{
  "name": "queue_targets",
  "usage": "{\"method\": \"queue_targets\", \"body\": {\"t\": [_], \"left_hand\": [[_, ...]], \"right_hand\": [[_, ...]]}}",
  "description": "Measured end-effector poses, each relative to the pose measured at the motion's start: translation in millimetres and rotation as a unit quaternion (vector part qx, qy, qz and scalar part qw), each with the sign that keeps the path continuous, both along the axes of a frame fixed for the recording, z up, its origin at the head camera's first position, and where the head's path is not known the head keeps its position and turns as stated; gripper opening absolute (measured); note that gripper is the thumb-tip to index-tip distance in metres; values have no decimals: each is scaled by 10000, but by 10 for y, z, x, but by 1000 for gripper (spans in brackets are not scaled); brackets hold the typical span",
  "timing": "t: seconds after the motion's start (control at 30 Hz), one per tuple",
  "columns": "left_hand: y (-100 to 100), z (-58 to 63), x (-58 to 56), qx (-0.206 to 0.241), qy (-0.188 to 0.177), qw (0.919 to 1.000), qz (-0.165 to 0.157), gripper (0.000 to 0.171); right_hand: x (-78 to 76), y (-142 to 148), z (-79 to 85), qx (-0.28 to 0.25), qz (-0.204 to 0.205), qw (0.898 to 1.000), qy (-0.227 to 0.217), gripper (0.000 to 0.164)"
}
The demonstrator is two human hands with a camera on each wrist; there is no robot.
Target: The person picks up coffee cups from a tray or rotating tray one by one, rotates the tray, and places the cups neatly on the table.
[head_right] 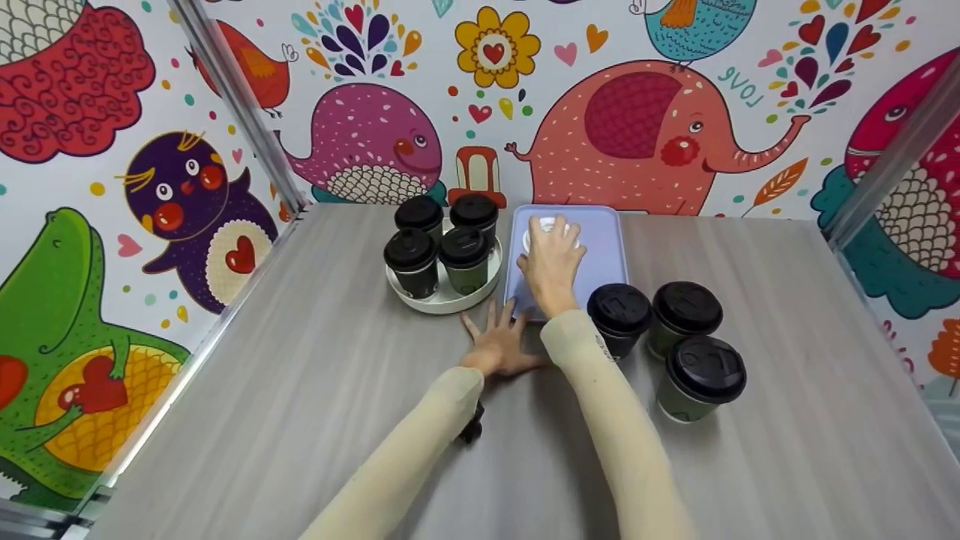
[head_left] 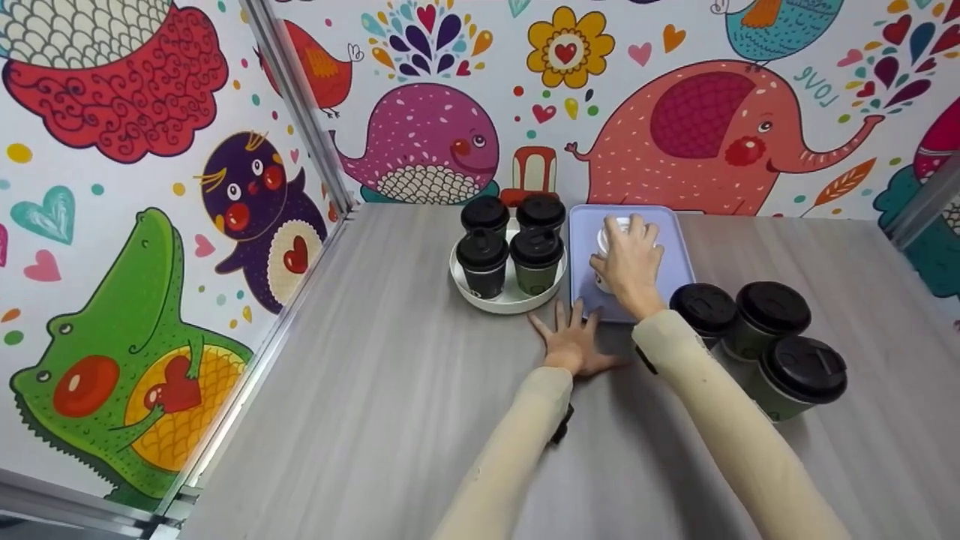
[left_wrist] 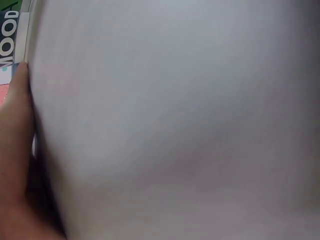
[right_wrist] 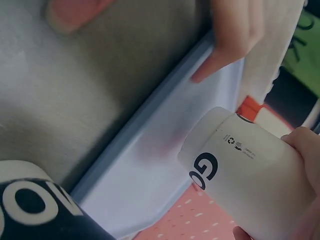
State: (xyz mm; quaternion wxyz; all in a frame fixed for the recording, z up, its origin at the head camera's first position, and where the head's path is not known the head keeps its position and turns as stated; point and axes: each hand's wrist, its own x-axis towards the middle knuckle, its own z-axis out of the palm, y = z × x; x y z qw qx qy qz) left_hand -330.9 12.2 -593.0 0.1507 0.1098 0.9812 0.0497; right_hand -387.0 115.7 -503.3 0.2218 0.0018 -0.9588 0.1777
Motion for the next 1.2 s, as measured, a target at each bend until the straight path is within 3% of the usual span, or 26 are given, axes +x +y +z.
{"method": "queue_targets", "body": {"t": [0.3,0.73,0.93,1.03,1.2], "left_hand": [[-14,0,-11,230,-78,9997,33,110],[-7,-7,25,109,248,9996,-44,112],[1,-15,17,61,190,9998,-94,87],[-2,-4,14,128,114,9998,-96,83],[-23,58,64,237,100,9996,-121,101]], "right_hand": [[328,-13,80,190,224,9989,376,67],[1012,95,106,211,642,9902,1224,65],[1333,188,54,145,731,9901,1189,67],[1471,235,26,196,749,9888,1274,66],[1650,347,-56,348,731,9843,1566,64]]}}
